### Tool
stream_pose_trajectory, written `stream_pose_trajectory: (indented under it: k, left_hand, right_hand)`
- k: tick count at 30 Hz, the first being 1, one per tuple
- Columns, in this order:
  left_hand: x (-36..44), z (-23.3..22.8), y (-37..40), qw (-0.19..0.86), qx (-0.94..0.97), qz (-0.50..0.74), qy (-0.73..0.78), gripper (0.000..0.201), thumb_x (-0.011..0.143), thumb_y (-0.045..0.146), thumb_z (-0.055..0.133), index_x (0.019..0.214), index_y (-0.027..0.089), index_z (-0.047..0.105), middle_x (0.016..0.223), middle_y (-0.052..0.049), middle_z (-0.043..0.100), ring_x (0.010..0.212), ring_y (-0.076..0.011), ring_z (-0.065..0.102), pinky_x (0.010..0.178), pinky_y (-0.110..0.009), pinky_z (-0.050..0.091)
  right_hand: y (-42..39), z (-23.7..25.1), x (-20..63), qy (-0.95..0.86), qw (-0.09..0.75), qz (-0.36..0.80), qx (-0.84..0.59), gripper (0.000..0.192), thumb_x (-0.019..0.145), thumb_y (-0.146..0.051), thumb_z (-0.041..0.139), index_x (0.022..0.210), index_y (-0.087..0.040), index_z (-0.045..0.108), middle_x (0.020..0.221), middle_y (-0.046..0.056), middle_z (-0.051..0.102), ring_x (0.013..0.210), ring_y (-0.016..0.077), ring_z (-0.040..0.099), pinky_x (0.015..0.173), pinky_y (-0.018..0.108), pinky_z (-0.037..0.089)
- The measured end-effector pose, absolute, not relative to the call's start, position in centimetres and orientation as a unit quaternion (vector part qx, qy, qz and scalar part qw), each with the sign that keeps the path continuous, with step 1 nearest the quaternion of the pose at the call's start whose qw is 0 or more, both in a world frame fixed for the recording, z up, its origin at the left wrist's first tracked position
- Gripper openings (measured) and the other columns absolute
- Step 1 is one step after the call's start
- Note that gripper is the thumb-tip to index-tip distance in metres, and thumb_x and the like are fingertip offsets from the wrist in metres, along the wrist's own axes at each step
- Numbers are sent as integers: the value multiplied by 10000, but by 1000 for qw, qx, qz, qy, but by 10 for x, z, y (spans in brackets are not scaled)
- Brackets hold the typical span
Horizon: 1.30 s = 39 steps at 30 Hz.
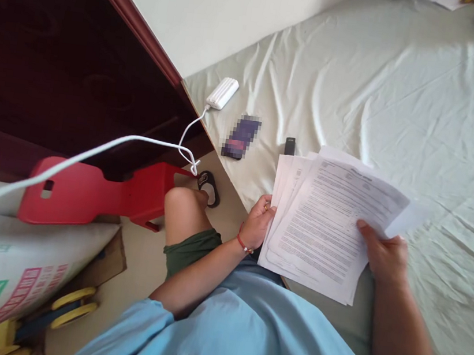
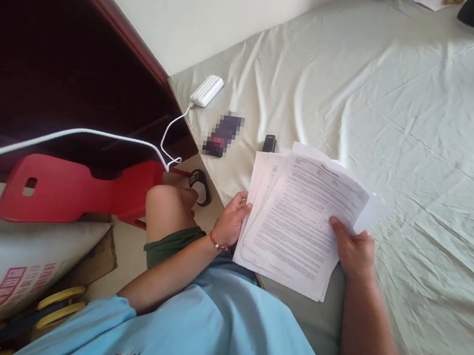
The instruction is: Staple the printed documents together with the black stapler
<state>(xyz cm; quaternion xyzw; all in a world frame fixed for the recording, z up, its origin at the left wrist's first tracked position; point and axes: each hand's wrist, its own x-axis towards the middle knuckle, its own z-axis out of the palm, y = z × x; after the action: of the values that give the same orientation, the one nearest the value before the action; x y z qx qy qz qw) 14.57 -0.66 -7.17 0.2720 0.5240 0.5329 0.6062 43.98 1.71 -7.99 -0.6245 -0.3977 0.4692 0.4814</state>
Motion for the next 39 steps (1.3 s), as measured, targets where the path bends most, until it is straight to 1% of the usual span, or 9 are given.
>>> stream_pose_trajectory:
  k: [6, 12, 16, 20, 23, 26, 30, 33, 39]
  left_hand:
    - [141, -68, -8, 553, 341, 522, 552, 489, 849, 566, 785, 1141, 213, 616, 925, -35, 785, 841, -213, 729, 787, -334, 540]
    - [135, -77, -8, 512, 356, 521, 583, 678, 871, 653, 759, 1356, 238, 531, 805, 7, 710, 662, -166, 603, 656, -299, 455]
    - [133, -86, -10, 478, 366, 540, 588, 620, 956, 665, 646, 1404, 257, 518, 808, 18, 646, 676, -153, 561, 676, -291, 448]
    - [134, -87, -11, 466, 365, 546, 593, 669, 955, 602, 655, 1520, 323, 428, 948, 5, 671, 740, -155, 594, 735, -291, 479]
    - [135, -82, -9, 450, 383, 536, 602, 526, 935, 572, 678, 1373, 295, 586, 1037, -28, 699, 846, -176, 629, 804, -305, 499]
    - [135, -78, -6, 433, 396, 530, 611, 404, 941, 606, 663, 1136, 255, 703, 987, -32, 698, 889, -194, 625, 853, -316, 507]
    - [133, -79, -2, 476, 354, 550, 589, 446, 878, 656, 724, 1036, 239, 726, 975, -23, 694, 936, -197, 632, 901, -322, 518]
    - [133, -81, -1, 485, 353, 558, 573, 413, 758, 581, 861, 857, 203, 726, 920, -9, 666, 912, -177, 611, 906, -307, 503]
    - [135, -83, -2, 513, 307, 539, 594, 437, 710, 565, 876, 737, 196, 642, 724, 37, 602, 703, -133, 517, 715, -278, 442]
  right_hand:
    - [19, -75, 438, -399, 493, 447, -631, 324, 748, -453, 929, 982, -260, 815, 1158, 50, 827, 1233, 351, 734, 1123, 442, 591]
    - [19, -73, 438, -394, 498, 456, -624, 317, 738, -433, 934, 957, -251, 795, 1131, 52, 826, 1224, 341, 736, 1123, 444, 590]
    - [19, -72, 436, -392, 520, 470, -596, 308, 734, -406, 937, 965, -271, 785, 1190, 47, 815, 1261, 333, 719, 1150, 427, 570]
    - [20, -70, 434, -386, 526, 465, -598, 383, 716, -429, 947, 1030, -284, 780, 1139, 48, 824, 1248, 358, 722, 1154, 472, 569]
    - [20, -69, 434, -382, 526, 468, -599, 380, 706, -437, 949, 1013, -290, 779, 1124, 50, 825, 1247, 368, 723, 1143, 476, 578]
    - [20, -69, 434, -385, 531, 474, -587, 360, 720, -429, 943, 1013, -294, 783, 1173, 43, 819, 1274, 362, 709, 1152, 475, 572]
    - [20, -72, 435, -381, 534, 475, -587, 371, 720, -428, 949, 1025, -289, 790, 1187, 41, 818, 1274, 352, 708, 1153, 458, 568]
    - [19, -73, 436, -380, 530, 475, -591, 393, 703, -436, 960, 1026, -281, 798, 1177, 45, 822, 1252, 351, 717, 1142, 454, 577]
    - [17, -76, 439, -392, 493, 462, -625, 362, 716, -441, 955, 1003, -266, 821, 1150, 45, 826, 1239, 353, 727, 1138, 450, 585]
